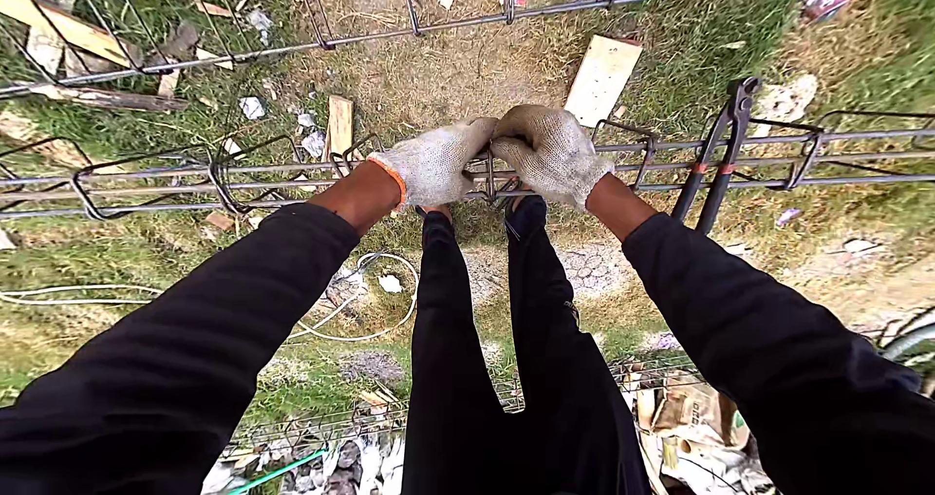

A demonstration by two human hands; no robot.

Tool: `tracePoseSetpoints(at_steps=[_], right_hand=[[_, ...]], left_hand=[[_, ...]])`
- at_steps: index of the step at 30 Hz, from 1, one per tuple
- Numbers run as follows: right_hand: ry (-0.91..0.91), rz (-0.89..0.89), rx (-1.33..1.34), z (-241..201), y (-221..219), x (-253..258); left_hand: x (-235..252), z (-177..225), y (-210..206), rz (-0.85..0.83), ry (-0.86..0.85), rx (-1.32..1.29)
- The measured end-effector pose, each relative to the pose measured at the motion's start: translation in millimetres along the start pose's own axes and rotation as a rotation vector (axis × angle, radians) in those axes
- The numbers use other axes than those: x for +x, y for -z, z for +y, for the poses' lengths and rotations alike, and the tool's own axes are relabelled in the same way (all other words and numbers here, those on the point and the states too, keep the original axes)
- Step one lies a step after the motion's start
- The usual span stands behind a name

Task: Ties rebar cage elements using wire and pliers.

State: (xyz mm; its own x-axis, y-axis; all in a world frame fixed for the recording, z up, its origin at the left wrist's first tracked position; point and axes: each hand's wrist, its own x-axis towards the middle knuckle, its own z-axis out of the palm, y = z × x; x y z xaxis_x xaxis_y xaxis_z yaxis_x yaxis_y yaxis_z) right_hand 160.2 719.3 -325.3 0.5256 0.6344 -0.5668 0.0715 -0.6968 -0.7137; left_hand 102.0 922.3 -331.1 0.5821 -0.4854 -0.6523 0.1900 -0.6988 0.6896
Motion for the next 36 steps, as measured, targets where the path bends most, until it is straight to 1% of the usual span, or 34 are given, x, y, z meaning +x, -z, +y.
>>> tracePoseSetpoints(at_steps=[4, 6, 9, 11, 14, 15, 16, 18, 22, 23, 26, 27, 28, 30, 32, 34, 36], right_hand=[[0.01, 0.007, 0.001, 1, -2, -2], [0.042, 0.021, -0.005, 2, -3, -3], [0.104, 0.08, -0.016, 2, 0, -1], [0.117, 0.086, -0.027, -1, 1, -2], [0.14, 0.082, -0.042, -5, 5, -2], [0.139, 0.078, -0.051, -5, 6, -2], [0.139, 0.071, -0.058, -5, 7, -1], [0.13, 0.06, -0.066, -5, 7, 0], [0.114, 0.055, -0.094, -3, 3, 0], [0.117, 0.061, -0.108, -2, 1, -1], [0.165, 0.115, -0.137, -1, -2, -4], [0.177, 0.126, -0.135, 0, -2, -5], [0.183, 0.127, -0.129, 0, -2, -6], [0.186, 0.096, -0.131, 1, 0, -6], [0.217, 0.124, -0.159, 5, -1, -7], [0.243, 0.172, -0.26, 5, -4, -12], [0.244, 0.262, -0.388, -1, -9, -21]], left_hand=[[-3, -4, -5, 0.033, -0.041, 0.016], [-7, -3, -10, 0.105, -0.047, 0.027], [-13, 3, -12, 0.279, 0.001, -0.056], [-20, 5, -21, 0.403, 0.001, -0.095], [-25, -1, -36, 0.611, -0.09, -0.102], [-24, -3, -39, 0.662, -0.124, -0.102], [-24, -4, -41, 0.67, -0.133, -0.094], [-25, -2, -34, 0.584, -0.098, -0.026], [-29, 20, -14, 0.316, 0.06, 0.259], [-29, 25, -14, 0.297, 0.081, 0.327], [-30, 26, -19, 0.396, -0.008, 0.508], [-30, 26, -20, 0.394, -0.024, 0.544], [-31, 30, -20, 0.358, -0.01, 0.564], [-27, 47, -9, 0.194, 0.075, 0.564], [-22, 54, 1, 0.113, 0.1, 0.56], [-19, 50, 0, 0.141, 0.079, 0.583], [-16, 43, -5, 0.247, 0.086, 0.625]])
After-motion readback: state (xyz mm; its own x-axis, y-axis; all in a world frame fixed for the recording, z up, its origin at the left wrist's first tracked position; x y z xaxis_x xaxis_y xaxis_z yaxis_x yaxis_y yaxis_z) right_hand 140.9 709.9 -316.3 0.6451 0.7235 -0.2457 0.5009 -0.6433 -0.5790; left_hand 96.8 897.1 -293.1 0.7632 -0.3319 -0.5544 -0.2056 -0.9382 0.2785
